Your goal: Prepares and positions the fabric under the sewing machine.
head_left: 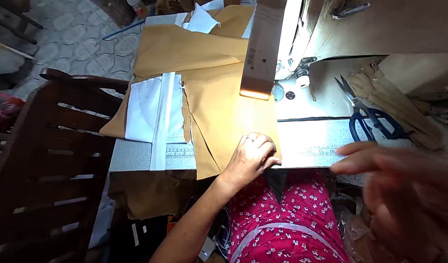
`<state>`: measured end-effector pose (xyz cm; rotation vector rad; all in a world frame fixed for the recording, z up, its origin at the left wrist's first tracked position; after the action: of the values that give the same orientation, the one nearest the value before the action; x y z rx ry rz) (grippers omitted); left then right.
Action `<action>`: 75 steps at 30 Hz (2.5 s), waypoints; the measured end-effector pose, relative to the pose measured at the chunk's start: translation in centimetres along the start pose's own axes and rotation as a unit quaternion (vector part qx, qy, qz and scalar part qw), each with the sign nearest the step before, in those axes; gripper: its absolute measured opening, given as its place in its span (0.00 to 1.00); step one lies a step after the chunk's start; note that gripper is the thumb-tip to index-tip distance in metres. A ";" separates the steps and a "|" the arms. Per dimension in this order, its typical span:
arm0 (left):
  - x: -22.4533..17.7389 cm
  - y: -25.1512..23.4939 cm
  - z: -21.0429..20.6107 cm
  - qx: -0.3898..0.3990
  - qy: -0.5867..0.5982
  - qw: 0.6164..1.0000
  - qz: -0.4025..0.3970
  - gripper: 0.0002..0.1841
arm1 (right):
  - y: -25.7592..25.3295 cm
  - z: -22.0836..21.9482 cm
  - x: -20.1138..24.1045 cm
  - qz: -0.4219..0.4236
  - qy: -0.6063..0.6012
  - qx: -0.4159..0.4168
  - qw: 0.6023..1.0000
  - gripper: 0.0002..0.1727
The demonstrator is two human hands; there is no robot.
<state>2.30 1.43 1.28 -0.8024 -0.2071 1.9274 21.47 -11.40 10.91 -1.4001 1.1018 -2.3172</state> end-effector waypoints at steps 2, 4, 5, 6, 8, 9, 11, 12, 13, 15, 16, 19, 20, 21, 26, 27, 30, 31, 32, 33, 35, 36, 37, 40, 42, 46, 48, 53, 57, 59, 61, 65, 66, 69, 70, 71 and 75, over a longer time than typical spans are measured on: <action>-0.1 0.1 0.0 0.001 0.001 1.000 0.002 0.12 | 0.7 -2.0 -1.5 -0.032 -0.026 0.006 0.999 0.08; 0.1 0.2 0.0 -0.013 0.019 1.000 0.012 0.11 | 2.0 -3.5 -2.9 -0.039 0.004 0.024 0.999 0.08; 0.1 0.1 0.0 -0.024 0.030 0.999 0.017 0.11 | 2.6 -4.0 -3.5 -0.046 0.013 0.032 0.998 0.08; 0.2 0.1 0.1 -0.033 0.044 0.998 0.022 0.11 | 3.3 -4.4 -3.9 -0.057 0.014 0.041 0.997 0.09; 0.3 0.1 0.5 -0.042 0.074 0.995 0.040 0.11 | 4.3 -4.9 -4.4 -0.083 0.016 0.059 0.995 0.10; 0.3 0.1 0.6 -0.039 0.079 0.995 0.047 0.11 | 4.7 -4.9 -4.6 -0.091 0.022 0.063 0.994 0.11; 0.1 0.1 0.8 -0.014 0.056 0.998 0.039 0.12 | 5.2 -4.9 -5.0 -0.099 0.034 0.060 0.993 0.11; 0.0 0.2 0.7 -0.001 0.037 0.999 0.029 0.13 | 5.4 -4.8 -5.0 -0.104 0.038 0.057 0.992 0.11; -0.1 0.2 0.6 0.005 0.023 1.000 0.018 0.12 | 5.6 -4.8 -5.1 -0.111 0.040 0.054 0.992 0.12; -0.1 0.3 0.4 0.002 0.009 1.000 0.007 0.11 | 5.8 -4.9 -5.2 -0.120 0.040 0.050 0.991 0.11; -0.1 0.3 0.3 -0.003 0.005 1.000 0.003 0.10 | 5.9 -4.9 -5.3 -0.121 0.039 0.050 0.991 0.11; 0.1 0.3 0.4 -0.026 0.037 0.999 0.012 0.11 | 6.1 -4.9 -5.3 -0.122 0.039 0.051 0.990 0.11; 0.2 0.3 0.6 -0.035 0.061 0.997 0.024 0.11 | 6.3 -4.8 -5.3 -0.124 0.040 0.051 0.990 0.11; 0.3 0.3 0.9 -0.049 0.088 0.994 0.041 0.11 | 6.4 -4.8 -5.4 -0.125 0.040 0.051 0.990 0.11; 0.5 0.5 3.7 -0.131 0.084 0.985 0.078 0.11 | 6.5 -4.3 -5.5 -0.136 0.051 0.043 0.988 0.12; 0.4 0.5 4.0 -0.130 0.059 0.987 0.070 0.12 | 6.5 -4.3 -5.5 -0.137 0.052 0.039 0.988 0.12; -0.2 0.6 3.5 -0.095 -0.036 0.995 0.007 0.12 | 6.5 -4.7 -5.7 -0.139 0.059 0.035 0.988 0.12; -0.5 0.6 3.0 -0.081 -0.059 0.995 -0.014 0.12 | 6.6 -4.9 -5.7 -0.137 0.068 0.035 0.988 0.12; -0.7 0.5 2.4 -0.073 -0.075 0.994 -0.030 0.11 | 6.7 -5.1 -5.7 -0.132 0.080 0.034 0.987 0.12; -1.0 0.5 1.9 -0.067 -0.089 0.993 -0.041 0.10 | 6.7 -5.3 -5.7 -0.125 0.093 0.034 0.987 0.12; -1.2 0.4 1.0 -0.052 -0.106 0.991 -0.055 0.11 | 6.7 -5.6 -5.7 -0.108 0.120 0.036 0.986 0.12; -1.2 0.4 0.7 -0.046 -0.111 0.991 -0.060 0.11 | 6.6 -5.6 -5.6 -0.103 0.136 0.040 0.985 0.12; -1.3 0.5 0.4 -0.038 -0.117 0.990 -0.062 0.11 | 6.5 -5.7 -5.6 -0.100 0.154 0.044 0.982 0.12; -1.2 0.5 0.2 -0.028 -0.130 0.989 -0.066 0.11 | 6.2 -6.0 -6.2 -0.099 0.187 0.052 0.976 0.12; -1.3 0.4 0.1 -0.027 -0.136 0.988 -0.067 0.11 | 5.8 -6.4 -6.6 -0.097 0.201 0.065 0.973 0.13; -1.1 -0.3 0.6 0.031 -0.085 0.996 -0.018 0.11 | 5.1 -7.6 -7.0 -0.089 0.246 0.137 0.955 0.20; -0.4 -1.6 1.6 0.063 -0.038 0.997 0.026 0.13 | 5.1 -7.9 -7.1 -0.080 0.262 0.155 0.949 0.21; 2.3 -3.9 2.0 0.093 -0.071 0.974 0.195 0.27 | 5.1 -7.7 -7.2 -0.060 0.272 0.164 0.946 0.24; 3.2 -3.4 1.4 0.113 -0.075 0.963 0.233 0.29 | 4.7 -7.7 -7.6 -0.057 0.272 0.167 0.946 0.24; 3.3 -3.4 1.3 0.111 -0.068 0.962 0.239 0.29 | 4.5 -7.7 -7.8 -0.057 0.269 0.169 0.947 0.22; 3.5 -3.6 1.3 0.111 -0.066 0.962 0.240 0.29 | 4.2 -7.8 -8.1 -0.054 0.269 0.169 0.947 0.22; 4.8 -4.6 0.9 0.122 -0.064 0.959 0.248 0.30 | 3.2 -7.9 -8.8 -0.049 0.280 0.169 0.944 0.22; 5.1 -5.0 0.9 0.126 -0.063 0.957 0.252 0.30 | 2.9 -7.9 -9.0 -0.050 0.283 0.172 0.942 0.22; 6.2 -6.2 0.8 0.121 -0.067 0.957 0.255 0.30 | 1.9 -8.1 -9.6 -0.061 0.291 0.187 0.936 0.23; 6.6 -6.5 0.7 0.117 -0.068 0.958 0.253 0.30 | 1.6 -8.3 -9.8 -0.062 0.296 0.187 0.935 0.23; 7.0 -6.9 0.7 0.117 -0.070 0.958 0.252 0.30 | 1.3 -8.4 -10.0 -0.063 0.300 0.187 0.933 0.23; 8.4 -7.8 0.5 0.114 -0.077 0.960 0.245 0.32 | 0.9 -8.7 -10.5 -0.062 0.315 0.174 0.931 0.24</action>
<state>5.37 12.46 1.59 -0.5821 0.1367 2.4290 19.57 -2.27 1.01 -0.6203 0.6731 -2.9681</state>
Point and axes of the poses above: each hand's wrist, its own y-axis away from the middle knuckle, its own z-axis out of the back of the hand, x = y × z, the point moved 3 cm from there along -y, towards the middle knuckle, and after that the axes turned 3 degrees about -x, right-handed, at the moved point
